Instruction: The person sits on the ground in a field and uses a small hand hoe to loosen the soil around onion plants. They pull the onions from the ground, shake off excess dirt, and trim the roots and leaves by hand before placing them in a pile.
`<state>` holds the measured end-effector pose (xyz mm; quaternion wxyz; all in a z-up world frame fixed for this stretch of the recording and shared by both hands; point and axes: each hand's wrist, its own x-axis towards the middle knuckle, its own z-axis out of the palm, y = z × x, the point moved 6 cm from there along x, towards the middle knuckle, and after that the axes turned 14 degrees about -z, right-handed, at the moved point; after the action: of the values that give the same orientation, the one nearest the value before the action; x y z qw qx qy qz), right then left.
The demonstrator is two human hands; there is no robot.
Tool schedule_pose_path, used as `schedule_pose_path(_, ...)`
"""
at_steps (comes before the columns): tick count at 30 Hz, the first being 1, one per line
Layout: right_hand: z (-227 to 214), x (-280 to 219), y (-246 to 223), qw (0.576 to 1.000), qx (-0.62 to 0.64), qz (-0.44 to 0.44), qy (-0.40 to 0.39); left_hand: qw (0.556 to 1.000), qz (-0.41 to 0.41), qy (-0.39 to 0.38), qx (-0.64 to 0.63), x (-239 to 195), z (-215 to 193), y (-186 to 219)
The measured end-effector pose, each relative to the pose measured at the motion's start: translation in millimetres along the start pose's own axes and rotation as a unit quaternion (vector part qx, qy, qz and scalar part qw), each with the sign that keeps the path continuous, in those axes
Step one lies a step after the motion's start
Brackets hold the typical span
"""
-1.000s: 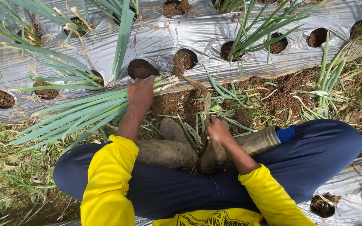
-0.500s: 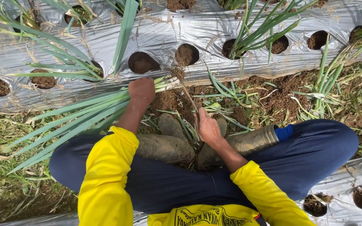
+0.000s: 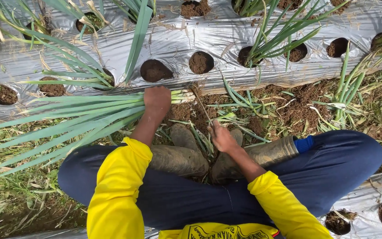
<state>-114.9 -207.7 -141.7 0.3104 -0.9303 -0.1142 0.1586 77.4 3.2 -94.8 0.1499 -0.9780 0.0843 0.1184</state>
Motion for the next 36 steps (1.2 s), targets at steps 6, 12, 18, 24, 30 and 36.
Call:
schedule_pose_path(6,-50.1,-12.3,-72.6,0.968,0.229,0.096,0.020,1.000,-0.020,0.014,-0.009,1.3,-0.6,-0.8)
schedule_pose_path(12,-82.5,-3.8,-91.2,0.983,0.083,-0.025,0.159,0.999,-0.011,0.019,-0.035,-14.8,-5.1,0.0)
schedule_pose_path(18,-38.3,4.0,-18.5,0.986,-0.025,0.027,0.161,0.996,0.002,-0.007,-0.084,-1.9,-19.4,2.7)
schedule_pose_path(24,-15.2,9.1,9.2,0.955,0.252,0.079,0.132,0.998,0.007,-0.038,-0.049,10.5,-0.4,2.8)
schedule_pose_path(30,-26.9,5.5,-4.6,0.959,0.224,0.095,0.146,0.985,0.017,-0.054,-0.163,-2.8,-18.1,-10.9)
schedule_pose_path(36,-36.4,6.3,-10.8,0.953,0.225,0.007,0.205,0.941,0.052,-0.179,-0.284,-34.9,-48.6,-7.5)
